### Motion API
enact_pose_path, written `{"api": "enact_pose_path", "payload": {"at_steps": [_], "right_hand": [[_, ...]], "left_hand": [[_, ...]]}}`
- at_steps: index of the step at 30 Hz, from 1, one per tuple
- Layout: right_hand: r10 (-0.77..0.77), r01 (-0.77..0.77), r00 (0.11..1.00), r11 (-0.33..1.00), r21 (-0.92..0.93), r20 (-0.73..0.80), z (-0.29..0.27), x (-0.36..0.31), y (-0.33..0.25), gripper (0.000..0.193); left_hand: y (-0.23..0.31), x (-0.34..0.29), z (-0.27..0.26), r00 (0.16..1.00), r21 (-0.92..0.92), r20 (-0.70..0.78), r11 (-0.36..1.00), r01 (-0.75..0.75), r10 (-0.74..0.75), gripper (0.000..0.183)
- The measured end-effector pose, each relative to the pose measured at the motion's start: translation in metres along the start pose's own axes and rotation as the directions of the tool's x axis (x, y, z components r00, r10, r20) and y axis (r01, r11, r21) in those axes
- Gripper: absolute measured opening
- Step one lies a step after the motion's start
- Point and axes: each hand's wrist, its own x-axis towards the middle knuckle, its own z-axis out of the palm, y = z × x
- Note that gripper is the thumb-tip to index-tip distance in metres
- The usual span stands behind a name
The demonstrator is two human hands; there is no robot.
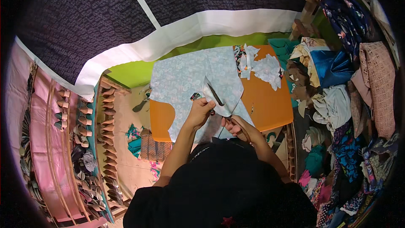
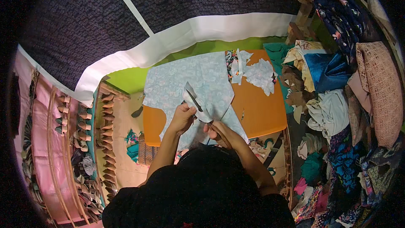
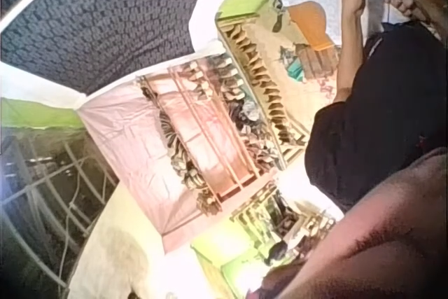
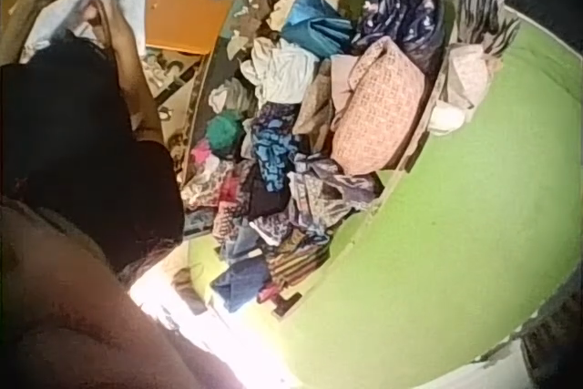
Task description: Cutting out patterns from a piece of fabric using scissors.
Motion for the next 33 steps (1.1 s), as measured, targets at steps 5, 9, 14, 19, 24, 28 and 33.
{"api": "enact_pose_path", "payload": {"at_steps": [5,9,14,19,24,28,33], "right_hand": [[0.01,-0.01,1.0,0.993,-0.116,0.0,-0.001,0.0,-0.004,0.025],[0.049,-0.097,0.987,0.94,0.327,0.151,0.001,0.002,-0.001,0.067],[-0.084,0.03,0.984,0.949,0.314,0.16,0.0,0.005,0.0,0.091],[-0.027,-0.008,0.988,0.975,0.22,0.153,0.0,0.0,-0.004,0.098],[0.001,-0.043,0.987,0.966,0.256,0.163,0.001,0.005,0.002,0.097],[-0.018,-0.028,0.988,0.954,0.3,0.151,0.006,0.004,-0.007,0.099],[0.066,-0.122,0.981,0.939,0.322,0.18,0.001,0.004,-0.004,0.096]], "left_hand": [[0.003,-0.001,-0.004,1.0,0.024,0.023,1.0,0.002,-0.002,0.018],[0.011,-0.003,0.003,0.999,0.064,0.05,0.998,-0.004,0.001,0.021],[0.009,-0.002,-0.003,0.999,0.039,-0.013,0.998,-0.043,0.044,0.015],[0.012,0.0,-0.009,0.996,0.035,-0.085,0.999,-0.035,0.038,0.014],[0.014,-0.003,-0.006,0.998,0.096,-0.042,0.995,-0.032,0.037,0.016],[0.014,-0.005,-0.004,1.0,0.076,0.029,0.997,-0.007,0.005,0.018],[0.015,-0.004,-0.007,0.999,0.098,0.035,0.995,0.009,-0.013,0.018]]}}
